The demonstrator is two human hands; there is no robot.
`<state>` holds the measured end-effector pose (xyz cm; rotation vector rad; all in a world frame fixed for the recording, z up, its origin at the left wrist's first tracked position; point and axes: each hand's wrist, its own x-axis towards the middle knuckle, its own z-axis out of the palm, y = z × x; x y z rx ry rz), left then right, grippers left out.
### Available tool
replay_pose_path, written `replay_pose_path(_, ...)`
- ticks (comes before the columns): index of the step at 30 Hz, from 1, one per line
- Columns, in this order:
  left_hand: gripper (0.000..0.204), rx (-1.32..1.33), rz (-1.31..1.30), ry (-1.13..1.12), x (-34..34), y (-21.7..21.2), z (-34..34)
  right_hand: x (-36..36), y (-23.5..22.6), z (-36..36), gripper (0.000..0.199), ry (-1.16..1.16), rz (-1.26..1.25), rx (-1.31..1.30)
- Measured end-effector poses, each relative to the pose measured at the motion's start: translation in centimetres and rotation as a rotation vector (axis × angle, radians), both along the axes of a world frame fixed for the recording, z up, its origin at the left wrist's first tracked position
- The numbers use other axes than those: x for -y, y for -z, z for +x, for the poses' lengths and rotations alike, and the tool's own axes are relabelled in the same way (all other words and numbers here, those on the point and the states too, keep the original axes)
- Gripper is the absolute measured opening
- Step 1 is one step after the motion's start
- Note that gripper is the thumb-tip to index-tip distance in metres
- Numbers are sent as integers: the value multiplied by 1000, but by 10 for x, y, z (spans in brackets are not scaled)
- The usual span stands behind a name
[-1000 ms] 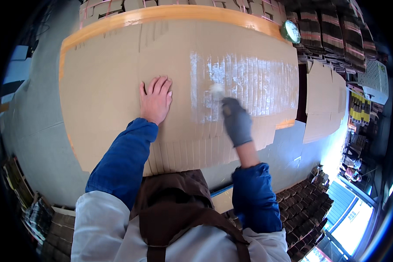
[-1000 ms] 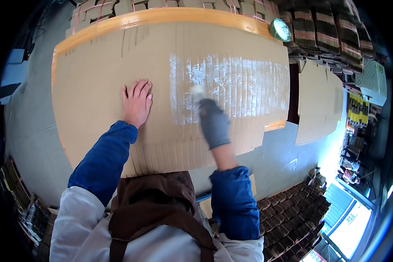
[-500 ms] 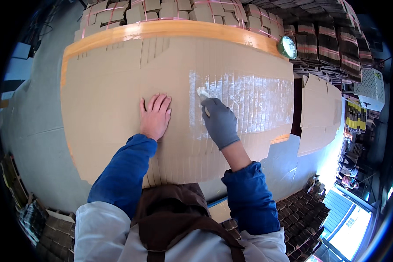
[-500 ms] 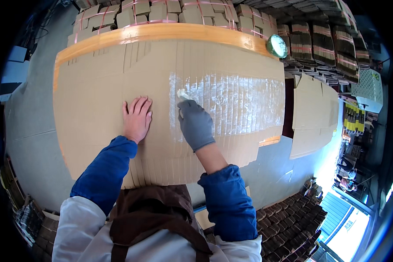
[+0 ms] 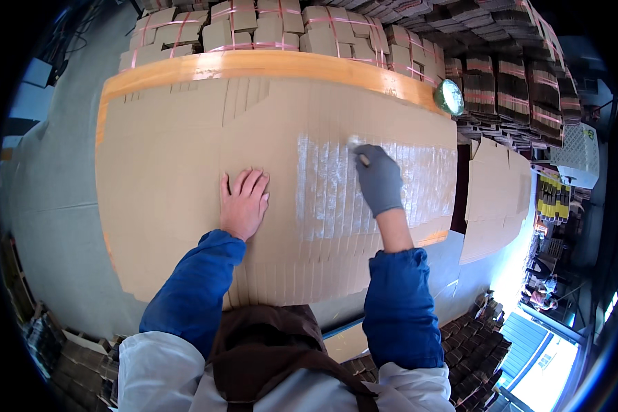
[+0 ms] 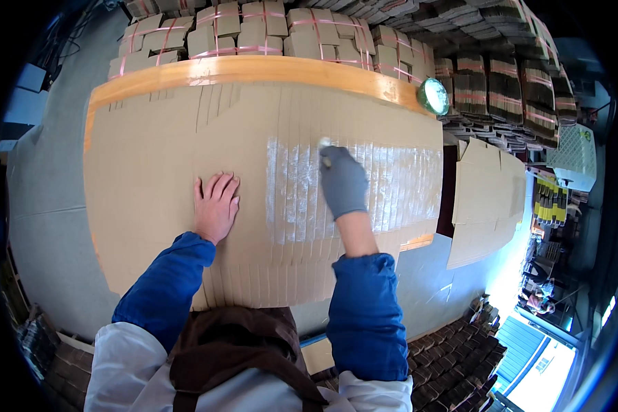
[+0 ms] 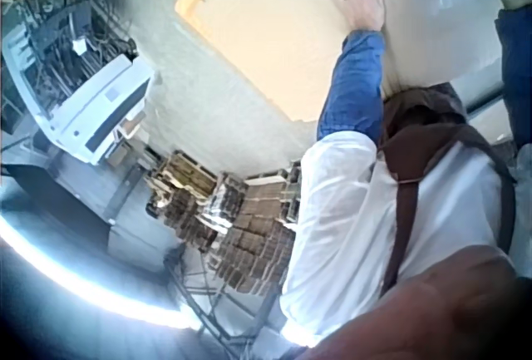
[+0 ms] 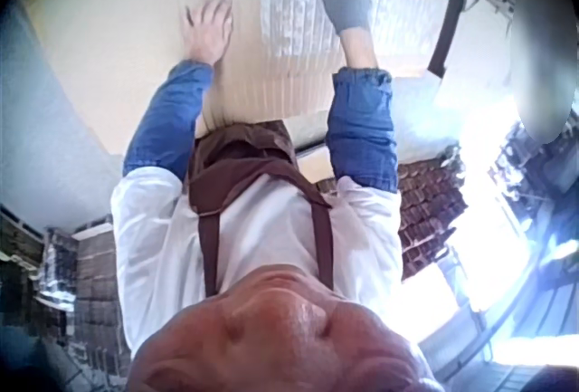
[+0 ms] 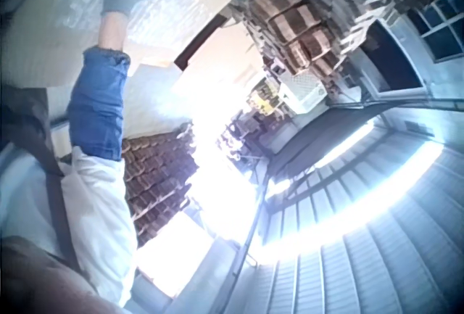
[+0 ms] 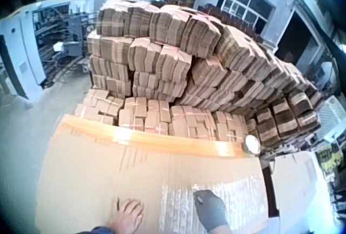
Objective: The person applies a white adhesive substance to a large flat piece of cardboard using a brush. They repeatedly dip the brush into a small container to reload the adhesive and spread it across the surface. The person then lifts the treated cardboard and places it onto a stack of similar sheets.
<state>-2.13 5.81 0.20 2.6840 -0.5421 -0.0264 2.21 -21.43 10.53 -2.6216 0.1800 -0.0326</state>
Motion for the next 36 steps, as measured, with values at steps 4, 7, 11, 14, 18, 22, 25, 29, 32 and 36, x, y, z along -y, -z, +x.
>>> replay_pose_path(4,40,3,-16,7,1,-2,-2,5,12,5,15,-36,-16,-43)
replay_pose_path(7,39,-9,-3,5,1,1,-1,58,5,11,14,105,-164,-115)
replay_pose_path(11,39,-35,-11,-3,-2,0,-5,36,-1,13,14,86,387,-56)
replay_pose_path(14,40,-31,-20,8,-2,-1,-1,9,10,11,15,37,283,-41)
replay_pose_path(18,40,-19,-34,0,-2,2,1,44,1,8,15,193,4,-50)
replay_pose_path(22,40,-17,-22,-14,-5,2,-1,-16,-22,15,11,-23,245,16)
replay_pose_path(25,41,-47,-39,11,-4,0,0,-27,-5,17,14,-92,65,-111)
replay_pose_path(29,40,-56,-46,6,-7,-2,-3,-6,-13,20,14,-17,73,-115)
replay_pose_path(32,40,-49,-51,0,-8,1,0,-40,-21,25,17,-69,183,-154)
replay_pose_path(36,40,-45,-62,27,0,1,-4,39,-4,12,17,91,-57,-123)
